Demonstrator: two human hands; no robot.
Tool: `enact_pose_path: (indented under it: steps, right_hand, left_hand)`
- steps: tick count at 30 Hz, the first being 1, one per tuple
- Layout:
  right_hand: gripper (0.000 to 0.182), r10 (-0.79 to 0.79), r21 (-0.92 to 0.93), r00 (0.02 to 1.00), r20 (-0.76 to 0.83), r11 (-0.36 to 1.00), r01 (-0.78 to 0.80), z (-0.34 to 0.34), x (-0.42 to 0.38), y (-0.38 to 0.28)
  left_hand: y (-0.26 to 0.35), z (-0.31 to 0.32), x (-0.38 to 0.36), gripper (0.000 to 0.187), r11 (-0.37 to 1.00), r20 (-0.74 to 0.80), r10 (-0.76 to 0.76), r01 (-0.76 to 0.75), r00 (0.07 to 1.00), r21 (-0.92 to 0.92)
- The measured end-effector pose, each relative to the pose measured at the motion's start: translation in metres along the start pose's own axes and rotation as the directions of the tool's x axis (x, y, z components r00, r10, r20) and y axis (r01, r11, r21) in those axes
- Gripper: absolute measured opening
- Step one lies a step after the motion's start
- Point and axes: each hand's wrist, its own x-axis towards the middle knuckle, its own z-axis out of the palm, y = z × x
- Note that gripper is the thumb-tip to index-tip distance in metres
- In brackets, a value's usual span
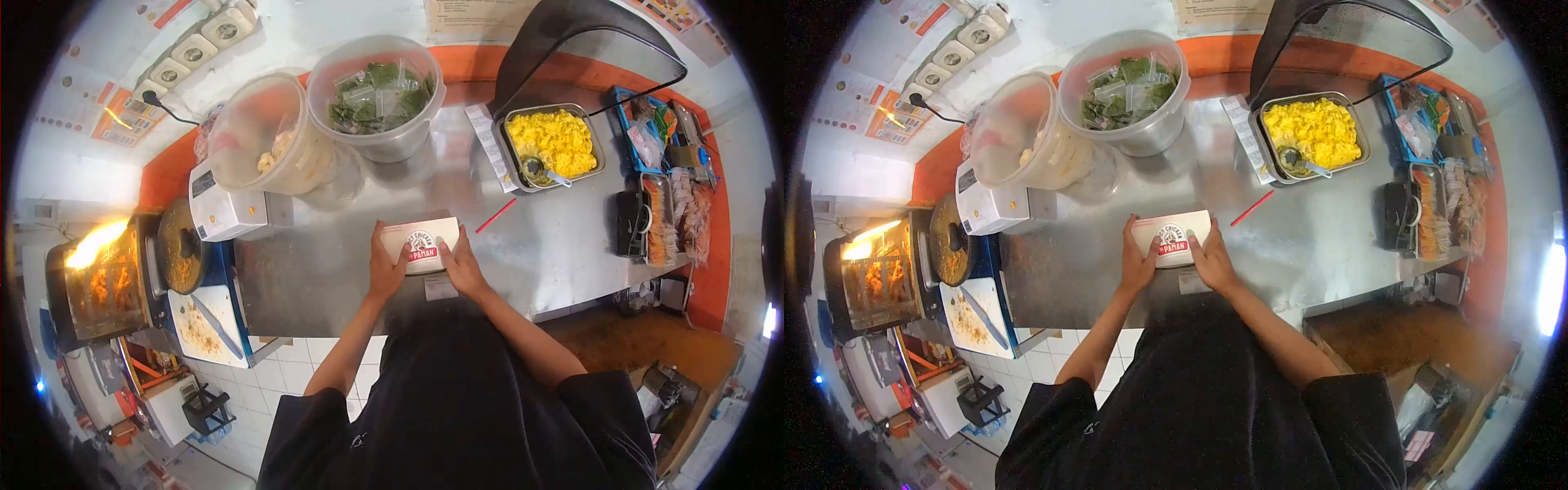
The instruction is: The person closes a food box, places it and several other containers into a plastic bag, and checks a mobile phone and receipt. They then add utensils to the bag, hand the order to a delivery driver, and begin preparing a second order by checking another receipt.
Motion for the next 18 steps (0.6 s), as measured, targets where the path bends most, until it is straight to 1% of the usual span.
enact_pose_path:
  steps: [2,5,8,11,12,13,14,15,17,18]
  right_hand:
    - [0.075,-0.155,-0.01,0.987,-0.044,0.988,0.154,0.004,-0.002,0.0]
    - [0.076,-0.097,0.098,0.995,-0.01,0.99,0.098,0.004,0.001,-0.009]
    - [0.076,-0.055,0.004,0.998,0.021,0.999,0.054,0.007,0.002,0.002]
    - [0.075,-0.065,-0.045,0.998,-0.026,0.997,0.064,0.012,0.0,0.009]
    - [0.075,-0.061,-0.124,0.998,-0.017,0.991,0.058,0.011,-0.002,0.007]
    - [0.075,-0.055,-0.202,0.998,-0.01,0.978,0.052,0.01,-0.004,0.004]
    - [0.074,-0.05,-0.279,0.999,-0.005,0.959,0.047,0.008,-0.003,0.002]
    - [0.075,-0.052,-0.27,0.998,0.02,0.961,0.055,0.007,-0.003,0.003]
    - [0.075,-0.05,-0.252,0.997,0.06,0.966,0.064,0.005,-0.004,0.007]
    - [0.075,-0.066,-0.212,0.996,0.06,0.974,0.078,0.004,-0.004,0.008]
  left_hand:
    - [-0.001,0.0,0.0,0.079,0.99,-0.003,-0.026,0.025,1.0,-0.138]
    - [-0.006,0.002,0.0,0.081,0.98,-0.005,0.017,-0.017,1.0,-0.197]
    - [-0.005,0.003,0.002,0.089,0.963,-0.024,-0.005,-0.002,1.0,-0.268]
    - [0.002,-0.002,0.001,0.102,0.98,0.009,0.066,-0.063,0.998,-0.189]
    - [0.002,-0.003,0.001,0.105,0.995,0.023,0.103,-0.102,0.994,-0.018]
    - [0.001,-0.006,0.002,0.109,0.978,0.044,0.136,-0.141,0.99,0.153]
    - [0.001,-0.01,0.003,0.112,0.931,0.071,0.165,-0.179,0.984,0.319]
    - [0.006,-0.017,0.004,0.111,0.865,0.165,0.193,-0.247,0.967,0.436]
    - [0.023,-0.034,0.006,0.11,0.677,0.363,0.208,-0.401,0.908,0.617]
    - [0.02,-0.037,0.009,0.107,0.697,0.4,0.246,-0.448,0.883,0.56]
